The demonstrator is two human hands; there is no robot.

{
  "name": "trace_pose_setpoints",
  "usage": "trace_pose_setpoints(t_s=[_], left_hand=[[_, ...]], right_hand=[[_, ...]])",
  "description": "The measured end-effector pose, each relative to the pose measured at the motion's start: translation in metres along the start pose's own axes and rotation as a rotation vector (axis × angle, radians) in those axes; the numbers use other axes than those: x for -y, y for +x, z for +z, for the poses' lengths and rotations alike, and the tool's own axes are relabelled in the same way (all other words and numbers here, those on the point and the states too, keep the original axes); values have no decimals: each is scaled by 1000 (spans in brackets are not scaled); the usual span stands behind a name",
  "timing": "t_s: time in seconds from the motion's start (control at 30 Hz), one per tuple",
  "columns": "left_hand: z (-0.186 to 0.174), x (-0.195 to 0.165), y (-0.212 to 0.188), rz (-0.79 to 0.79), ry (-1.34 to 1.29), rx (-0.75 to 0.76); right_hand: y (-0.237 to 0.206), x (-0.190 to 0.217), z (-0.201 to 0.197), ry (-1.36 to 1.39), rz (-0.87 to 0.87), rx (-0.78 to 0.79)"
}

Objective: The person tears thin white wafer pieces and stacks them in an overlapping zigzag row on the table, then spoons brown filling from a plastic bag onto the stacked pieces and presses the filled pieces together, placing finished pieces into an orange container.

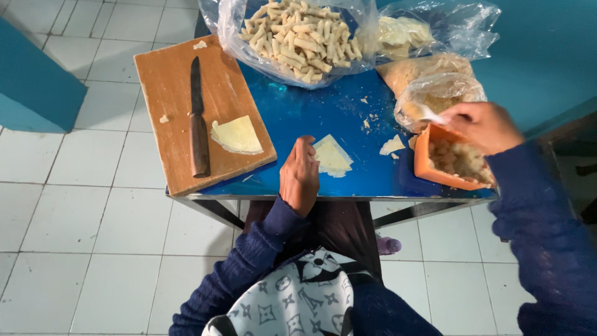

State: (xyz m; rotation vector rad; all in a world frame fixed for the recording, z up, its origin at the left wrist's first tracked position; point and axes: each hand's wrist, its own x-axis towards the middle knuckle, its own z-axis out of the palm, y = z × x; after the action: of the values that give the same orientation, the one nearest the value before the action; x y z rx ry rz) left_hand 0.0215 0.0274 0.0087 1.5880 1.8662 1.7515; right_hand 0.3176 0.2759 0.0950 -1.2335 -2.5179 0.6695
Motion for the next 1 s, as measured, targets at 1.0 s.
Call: trace_pose_setpoints(t_s=[1.0], left_hand=[[-7, 11, 18, 101, -84, 198]], right_hand=[[-64, 126, 113, -253, -446, -299]])
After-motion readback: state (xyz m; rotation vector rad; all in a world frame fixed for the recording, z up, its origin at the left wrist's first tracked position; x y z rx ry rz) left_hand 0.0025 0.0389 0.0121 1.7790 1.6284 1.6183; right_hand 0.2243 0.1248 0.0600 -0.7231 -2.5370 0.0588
